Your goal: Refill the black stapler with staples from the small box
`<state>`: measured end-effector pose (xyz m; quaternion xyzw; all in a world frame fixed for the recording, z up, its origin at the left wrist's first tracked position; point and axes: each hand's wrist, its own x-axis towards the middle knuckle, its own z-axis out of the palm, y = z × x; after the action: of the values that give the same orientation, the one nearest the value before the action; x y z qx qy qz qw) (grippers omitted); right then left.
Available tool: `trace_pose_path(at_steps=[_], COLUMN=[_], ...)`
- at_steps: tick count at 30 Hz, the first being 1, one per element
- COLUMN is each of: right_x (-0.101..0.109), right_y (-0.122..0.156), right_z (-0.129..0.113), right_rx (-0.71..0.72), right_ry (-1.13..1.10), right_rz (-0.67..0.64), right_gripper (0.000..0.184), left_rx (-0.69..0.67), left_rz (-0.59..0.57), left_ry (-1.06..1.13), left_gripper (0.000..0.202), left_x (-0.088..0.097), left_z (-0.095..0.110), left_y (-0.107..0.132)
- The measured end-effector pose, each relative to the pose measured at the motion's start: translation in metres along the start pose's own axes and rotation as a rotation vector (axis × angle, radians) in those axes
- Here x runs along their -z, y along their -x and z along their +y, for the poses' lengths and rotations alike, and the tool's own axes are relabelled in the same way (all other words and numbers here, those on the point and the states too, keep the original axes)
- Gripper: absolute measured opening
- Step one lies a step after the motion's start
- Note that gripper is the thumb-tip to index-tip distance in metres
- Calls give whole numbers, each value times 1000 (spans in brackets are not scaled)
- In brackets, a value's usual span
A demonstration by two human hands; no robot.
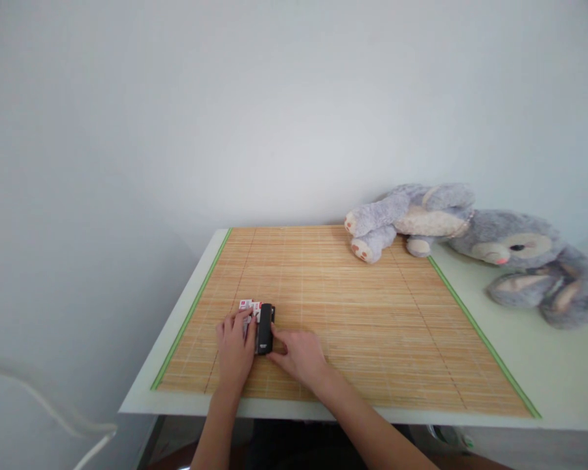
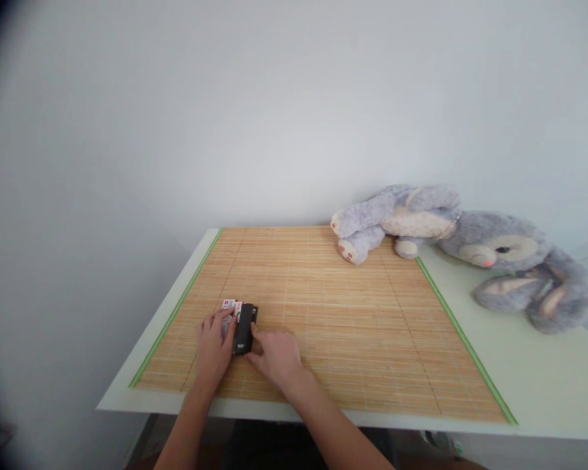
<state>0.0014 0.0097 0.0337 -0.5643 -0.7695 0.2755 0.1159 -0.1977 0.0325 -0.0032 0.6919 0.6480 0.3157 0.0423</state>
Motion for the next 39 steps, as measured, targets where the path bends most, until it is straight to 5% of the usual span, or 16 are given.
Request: trace_pose_path(at_steps=[39], right_x=[-9], right_y=[12], right_z=[-14], right_rx=[-95], right_ry=[23], right_rz=[65], right_gripper=[65], left_rx=[13], left_rz=[23], left_ry=[-22], left_gripper=[38], left_x=[-1], left_z=[-1], left_y=[3])
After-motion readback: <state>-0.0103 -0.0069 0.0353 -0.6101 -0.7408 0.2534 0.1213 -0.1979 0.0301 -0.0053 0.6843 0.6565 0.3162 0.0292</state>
